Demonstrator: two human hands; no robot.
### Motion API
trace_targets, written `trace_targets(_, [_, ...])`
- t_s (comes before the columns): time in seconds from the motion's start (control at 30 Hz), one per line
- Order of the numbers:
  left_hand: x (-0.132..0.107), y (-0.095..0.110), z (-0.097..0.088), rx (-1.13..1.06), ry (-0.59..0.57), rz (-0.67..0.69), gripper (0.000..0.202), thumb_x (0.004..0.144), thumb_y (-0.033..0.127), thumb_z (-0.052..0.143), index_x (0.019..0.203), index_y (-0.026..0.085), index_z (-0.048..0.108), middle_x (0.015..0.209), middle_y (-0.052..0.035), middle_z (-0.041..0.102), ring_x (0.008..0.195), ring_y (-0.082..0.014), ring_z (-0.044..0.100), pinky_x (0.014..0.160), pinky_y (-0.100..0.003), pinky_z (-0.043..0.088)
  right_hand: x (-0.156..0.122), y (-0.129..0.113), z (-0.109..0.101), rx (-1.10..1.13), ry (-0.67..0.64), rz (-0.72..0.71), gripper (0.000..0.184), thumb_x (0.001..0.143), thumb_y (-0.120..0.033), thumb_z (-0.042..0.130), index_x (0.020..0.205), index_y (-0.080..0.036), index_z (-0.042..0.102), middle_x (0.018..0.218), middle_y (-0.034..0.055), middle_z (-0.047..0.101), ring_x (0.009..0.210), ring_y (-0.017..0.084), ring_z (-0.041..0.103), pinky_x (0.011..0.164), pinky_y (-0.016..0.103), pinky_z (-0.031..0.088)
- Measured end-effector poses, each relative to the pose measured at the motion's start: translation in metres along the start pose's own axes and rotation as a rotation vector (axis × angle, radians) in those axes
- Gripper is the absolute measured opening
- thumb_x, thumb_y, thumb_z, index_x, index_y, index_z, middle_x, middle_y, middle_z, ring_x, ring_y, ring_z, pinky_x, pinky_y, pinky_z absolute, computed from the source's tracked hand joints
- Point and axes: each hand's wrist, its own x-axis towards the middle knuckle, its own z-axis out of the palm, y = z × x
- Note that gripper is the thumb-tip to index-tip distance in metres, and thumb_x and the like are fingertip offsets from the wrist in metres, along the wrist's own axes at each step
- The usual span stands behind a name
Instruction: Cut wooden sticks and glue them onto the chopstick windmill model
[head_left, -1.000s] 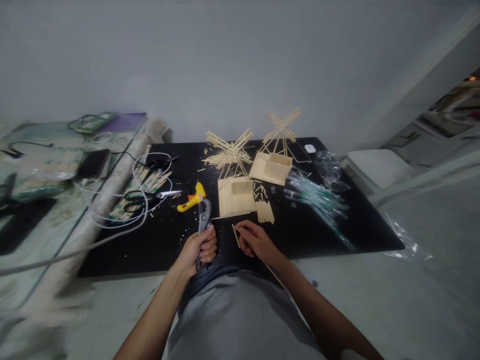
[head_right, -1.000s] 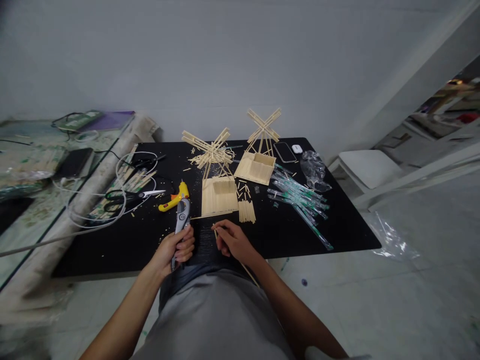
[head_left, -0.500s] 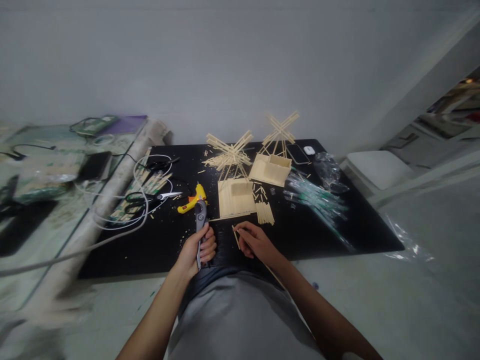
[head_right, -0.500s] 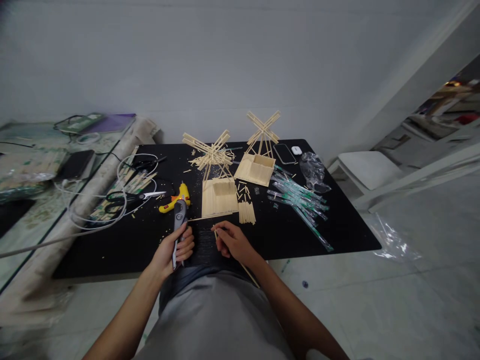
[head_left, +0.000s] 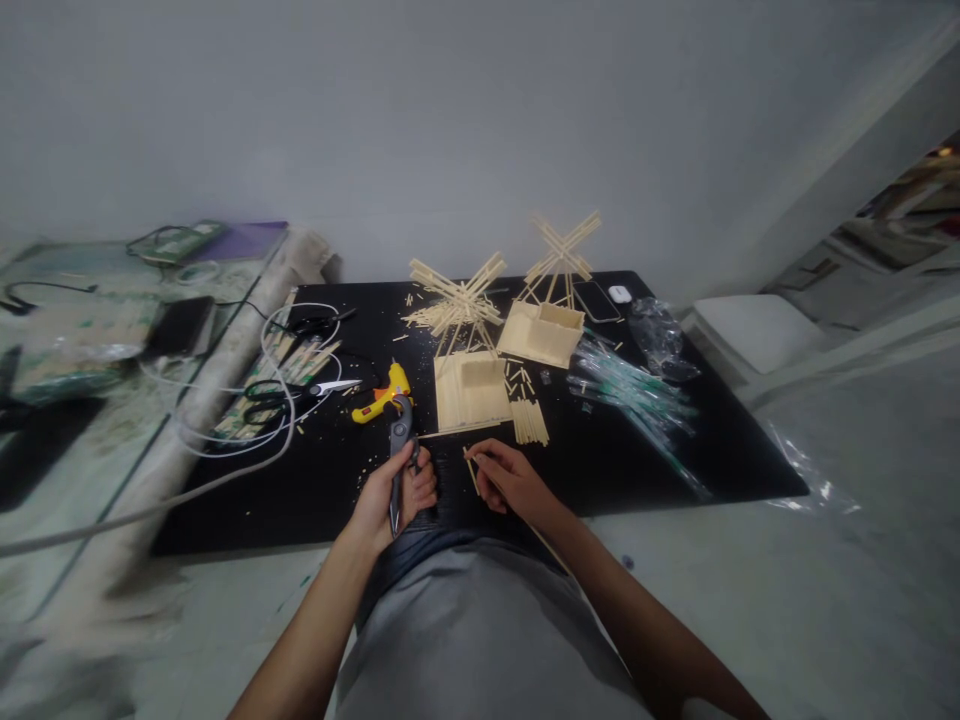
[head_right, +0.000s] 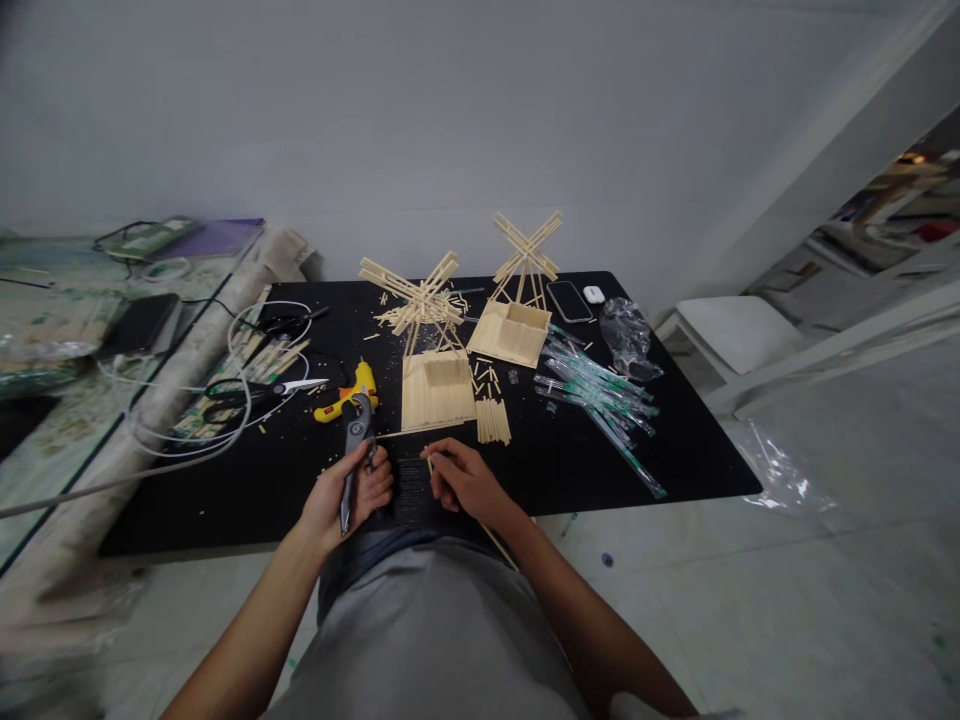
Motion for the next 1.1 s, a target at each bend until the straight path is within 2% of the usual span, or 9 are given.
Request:
trace_targets(0.23, [0.000,0.000,0.001,0.027,0.020,0.006,0.033,0.096,0.042,0.074,0.087,0.017,0.055,0.062,0.0047,0.047,0.052,-0.0094,0.047,0.051,-0.020,0.044,-0.001,-0.001,0.000,0.013,-0.001,0.010,0.052,0.089,-0.068,0.072,0.107,-0.020,0.062,0.056,-0.0098,0.058,0.038,0.006,0.040,0.037,0.019,0.031])
trace_targets(0.3, [0.000,0.000,0.001,0.047,0.021,0.009,0.036,0.096,0.044,0.074,0.085,0.018,0.052,0.059,0.0069,0.042,0.048,-0.0082,0.042,0.047,-0.018,0.040,-0.002,-0.003,0.001,0.018,0.000,0.013,0.051,0.089,-0.067,0.073,0.107,-0.020,0.062,0.055,-0.0097,0.059,0.038,0.006,0.040,0.037,0.018,0.031])
trace_targets(0.43, [-0.003,-0.001,0.002,0.119,0.027,0.029,0.048,0.095,0.050,0.075,0.076,0.021,0.042,0.052,0.0119,0.027,0.039,-0.0051,0.021,0.036,-0.016,0.025,-0.003,-0.005,0.002,0.045,0.011,0.015,0.051,0.088,-0.067,0.075,0.106,-0.021,0.061,0.054,-0.0098,0.060,0.036,0.006,0.039,0.036,0.018,0.030])
trace_targets(0.5, [-0.007,-0.003,0.004,0.175,0.043,0.047,0.051,0.091,0.052,0.079,0.074,0.021,0.042,0.051,0.0126,0.027,0.037,-0.0041,0.018,0.034,-0.016,0.021,-0.005,-0.007,0.003,0.075,0.016,0.020,0.051,0.087,-0.067,0.076,0.105,-0.022,0.059,0.054,-0.0091,0.062,0.036,0.007,0.041,0.035,0.018,0.030])
trace_targets(0.7, [-0.022,-0.012,0.013,0.395,0.123,0.129,0.039,0.082,0.041,0.091,0.082,0.015,0.063,0.048,0.0056,0.051,0.038,-0.0073,0.042,0.040,-0.019,0.033,-0.005,-0.021,-0.001,0.176,0.088,-0.012,0.056,0.084,-0.071,0.080,0.089,-0.026,0.046,0.073,-0.0002,0.077,0.048,0.012,0.059,0.039,0.021,0.041])
trace_targets(0.8, [-0.027,-0.008,0.022,0.444,0.163,0.214,0.035,0.083,0.042,0.090,0.090,0.013,0.070,0.049,0.0036,0.056,0.038,-0.0080,0.046,0.043,-0.020,0.035,-0.002,-0.028,-0.007,0.174,0.163,-0.048,0.058,0.084,-0.072,0.079,0.083,-0.025,0.045,0.086,0.0047,0.081,0.061,0.014,0.069,0.046,0.022,0.048])
trace_targets(0.9, [-0.031,0.002,0.033,0.443,0.165,0.327,0.036,0.082,0.040,0.088,0.099,0.013,0.074,0.064,-0.0033,0.070,0.041,-0.0103,0.052,0.044,-0.023,0.038,-0.001,-0.026,-0.008,0.111,0.223,-0.070,0.059,0.084,-0.072,0.080,0.081,-0.025,0.045,0.093,0.0062,0.081,0.071,0.016,0.074,0.055,0.025,0.054])
trace_targets(1.0, [-0.032,0.015,0.042,0.380,0.191,0.483,0.032,0.079,0.034,0.089,0.101,0.014,0.076,0.076,-0.0066,0.075,0.046,-0.0111,0.055,0.047,-0.024,0.043,-0.006,-0.018,-0.003,-0.031,0.247,-0.082,0.058,0.083,-0.073,0.079,0.079,-0.025,0.047,0.083,0.0040,0.078,0.068,0.017,0.071,0.058,0.029,0.056])
trace_targets(1.1, [-0.030,0.025,0.044,0.391,0.213,0.586,0.030,0.079,0.034,0.090,0.098,0.014,0.078,0.069,-0.0041,0.070,0.049,-0.0119,0.055,0.048,-0.025,0.044,-0.013,-0.013,0.004,-0.257,0.240,-0.097,0.047,0.087,-0.063,0.079,0.077,-0.024,0.055,0.071,0.0007,0.070,0.062,0.017,0.064,0.059,0.031,0.053])
